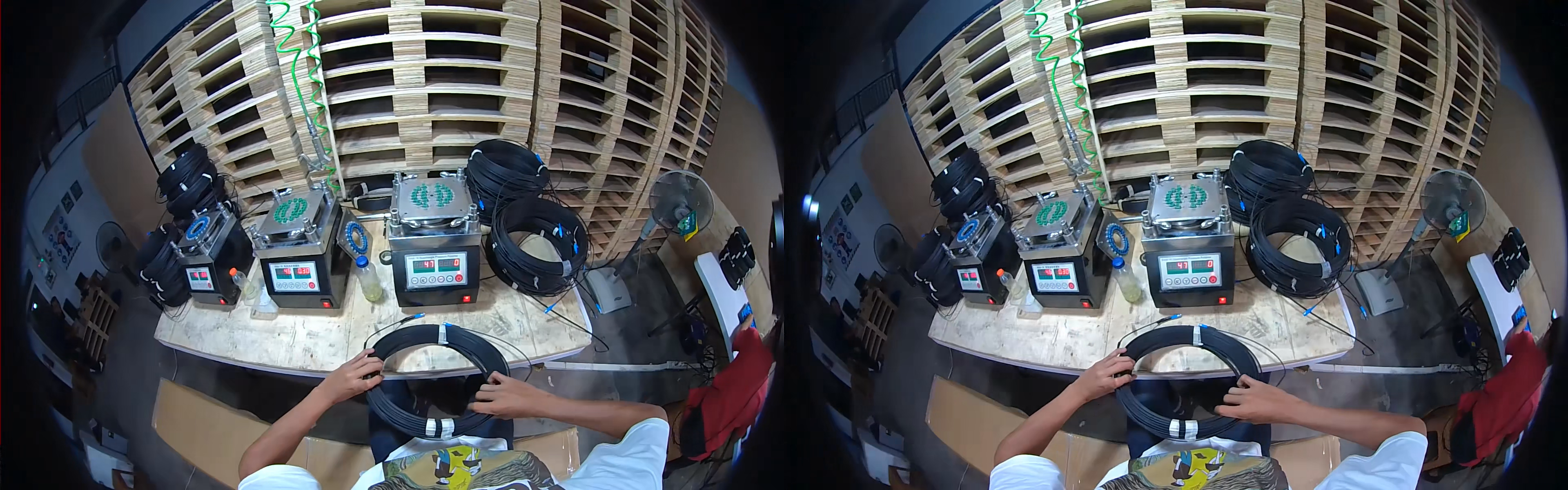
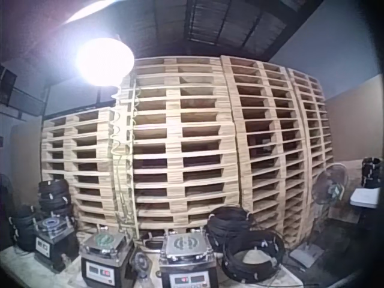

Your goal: Operator uses a series of specialized machines to polish and process fiber optic cables or wires.

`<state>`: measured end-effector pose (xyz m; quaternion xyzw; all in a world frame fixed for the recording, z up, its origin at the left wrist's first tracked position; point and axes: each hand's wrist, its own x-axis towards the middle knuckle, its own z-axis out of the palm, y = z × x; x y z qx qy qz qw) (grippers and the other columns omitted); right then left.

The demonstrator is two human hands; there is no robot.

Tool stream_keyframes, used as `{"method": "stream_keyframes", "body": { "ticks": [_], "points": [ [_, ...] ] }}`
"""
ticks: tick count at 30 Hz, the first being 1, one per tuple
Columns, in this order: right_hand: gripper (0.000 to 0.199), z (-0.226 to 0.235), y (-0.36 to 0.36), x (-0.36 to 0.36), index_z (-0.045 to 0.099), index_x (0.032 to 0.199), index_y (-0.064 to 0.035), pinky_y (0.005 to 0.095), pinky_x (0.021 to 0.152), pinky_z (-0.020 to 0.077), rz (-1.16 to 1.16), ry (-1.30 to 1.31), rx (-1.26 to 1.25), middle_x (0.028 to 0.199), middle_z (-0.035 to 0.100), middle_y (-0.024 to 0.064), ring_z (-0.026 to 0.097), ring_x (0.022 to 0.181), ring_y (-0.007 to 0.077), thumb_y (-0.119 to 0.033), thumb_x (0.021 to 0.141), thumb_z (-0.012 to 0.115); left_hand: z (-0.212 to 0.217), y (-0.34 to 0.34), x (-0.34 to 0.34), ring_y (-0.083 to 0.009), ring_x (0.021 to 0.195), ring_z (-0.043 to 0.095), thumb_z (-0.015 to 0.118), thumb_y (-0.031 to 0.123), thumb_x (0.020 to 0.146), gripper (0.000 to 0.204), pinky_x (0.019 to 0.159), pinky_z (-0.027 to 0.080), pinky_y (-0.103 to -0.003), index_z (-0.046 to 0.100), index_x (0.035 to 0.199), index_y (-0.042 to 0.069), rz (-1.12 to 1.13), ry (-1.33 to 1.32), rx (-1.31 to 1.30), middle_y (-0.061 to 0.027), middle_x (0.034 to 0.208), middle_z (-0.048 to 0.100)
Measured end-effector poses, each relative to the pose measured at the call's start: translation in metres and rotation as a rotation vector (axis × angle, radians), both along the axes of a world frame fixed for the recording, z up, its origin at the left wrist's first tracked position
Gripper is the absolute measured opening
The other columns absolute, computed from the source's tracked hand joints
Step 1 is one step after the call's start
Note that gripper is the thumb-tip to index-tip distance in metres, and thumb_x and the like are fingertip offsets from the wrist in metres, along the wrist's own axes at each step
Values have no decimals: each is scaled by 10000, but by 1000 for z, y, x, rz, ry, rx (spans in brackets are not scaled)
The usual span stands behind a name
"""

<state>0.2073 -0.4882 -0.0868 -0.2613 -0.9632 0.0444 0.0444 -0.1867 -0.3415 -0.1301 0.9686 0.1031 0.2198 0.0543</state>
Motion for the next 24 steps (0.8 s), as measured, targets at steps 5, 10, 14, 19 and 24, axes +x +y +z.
{"method": "stream_keyframes", "body": {
  "ticks": [5,10,14,19,24],
  "points": [
    [266,-26,11,-5,589,1086,-125,380,868,417,24,-77,-55,914,584,14,566,958,196,-136,823,626,-2,9,1,-260,1207,559,645,75,797,279,1126,394,-480,635,1075,96,-37,107,132,-96,1185,593],
    [229,-32,32,-1,636,1025,-119,386,882,408,-26,-214,-90,900,632,3,559,1003,216,-146,798,659,-11,13,17,-252,1296,497,589,89,829,294,1169,330,-474,609,1120,62,39,231,30,-100,1251,574],
    [296,-50,36,8,652,1045,-113,388,887,402,-56,-182,-130,1009,611,39,544,1056,220,-150,756,703,-16,17,21,-255,1349,445,538,94,865,285,1194,285,-462,599,1140,50,58,284,-22,-109,1316,538],
    [431,-43,46,11,648,1112,-122,408,913,385,-102,-198,-193,1141,563,74,498,1161,234,-192,705,772,-1,34,24,-261,1385,396,616,14,788,423,1179,303,-451,581,1207,58,-6,405,-179,-101,1355,516],
    [558,-37,56,15,622,1212,-155,414,927,371,-71,-268,-263,1161,564,76,488,1173,243,-262,692,795,18,42,36,-252,1406,366,714,37,717,584,1163,313,-454,568,1280,96,-27,602,-155,-73,1421,463]
  ]
}}
